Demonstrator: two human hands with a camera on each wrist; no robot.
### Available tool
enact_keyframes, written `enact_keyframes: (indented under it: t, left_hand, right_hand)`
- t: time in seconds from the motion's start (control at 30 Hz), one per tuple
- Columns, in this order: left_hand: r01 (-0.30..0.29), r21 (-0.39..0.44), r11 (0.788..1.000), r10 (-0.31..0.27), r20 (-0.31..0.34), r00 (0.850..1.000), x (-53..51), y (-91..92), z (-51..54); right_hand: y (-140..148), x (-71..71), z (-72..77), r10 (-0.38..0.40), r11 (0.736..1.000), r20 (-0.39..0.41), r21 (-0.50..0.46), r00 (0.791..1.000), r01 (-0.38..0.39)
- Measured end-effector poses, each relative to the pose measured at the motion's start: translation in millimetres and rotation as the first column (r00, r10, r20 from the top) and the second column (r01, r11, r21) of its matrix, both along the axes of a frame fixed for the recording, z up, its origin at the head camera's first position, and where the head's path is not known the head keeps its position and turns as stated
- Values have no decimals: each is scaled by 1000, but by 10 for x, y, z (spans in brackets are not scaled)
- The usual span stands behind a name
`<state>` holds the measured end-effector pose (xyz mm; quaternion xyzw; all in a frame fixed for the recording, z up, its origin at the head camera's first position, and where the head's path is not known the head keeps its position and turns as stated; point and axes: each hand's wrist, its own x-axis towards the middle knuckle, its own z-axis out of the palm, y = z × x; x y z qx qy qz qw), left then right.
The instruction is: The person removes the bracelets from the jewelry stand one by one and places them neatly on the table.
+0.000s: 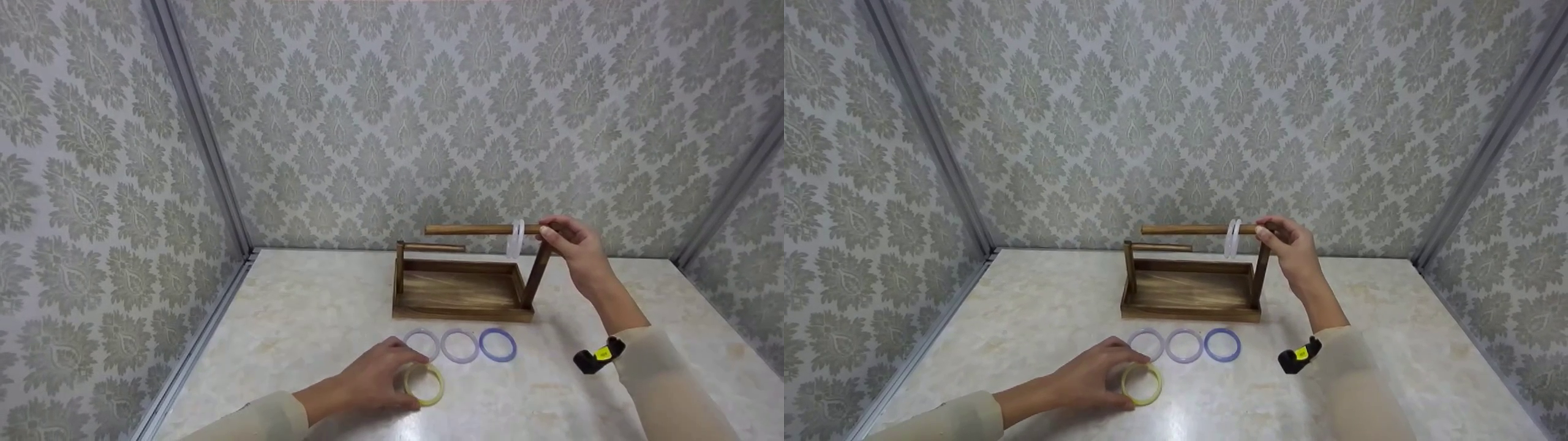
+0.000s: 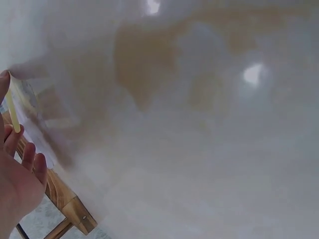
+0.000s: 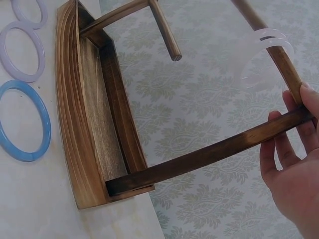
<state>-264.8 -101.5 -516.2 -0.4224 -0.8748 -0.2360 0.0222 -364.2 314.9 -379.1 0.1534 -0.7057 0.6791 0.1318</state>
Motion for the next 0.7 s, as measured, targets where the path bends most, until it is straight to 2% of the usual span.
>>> enact_keyframes:
  t: [0.33,0.57,0.7]
  left_hand:
    - [16,64,998,-18,32,999,14,-46,-51]
    - [-8,93,996,-3,121,993,26,-66,-48]
    - [-15,81,997,3,146,989,30,-84,-46]
  right_hand:
    - [0,14,11,-19,1000,7,20,1000,19]
    - [-7,24,12,-23,1000,22,12,999,23]
    - [-14,23,15,-1,1000,17,-17,1000,2]
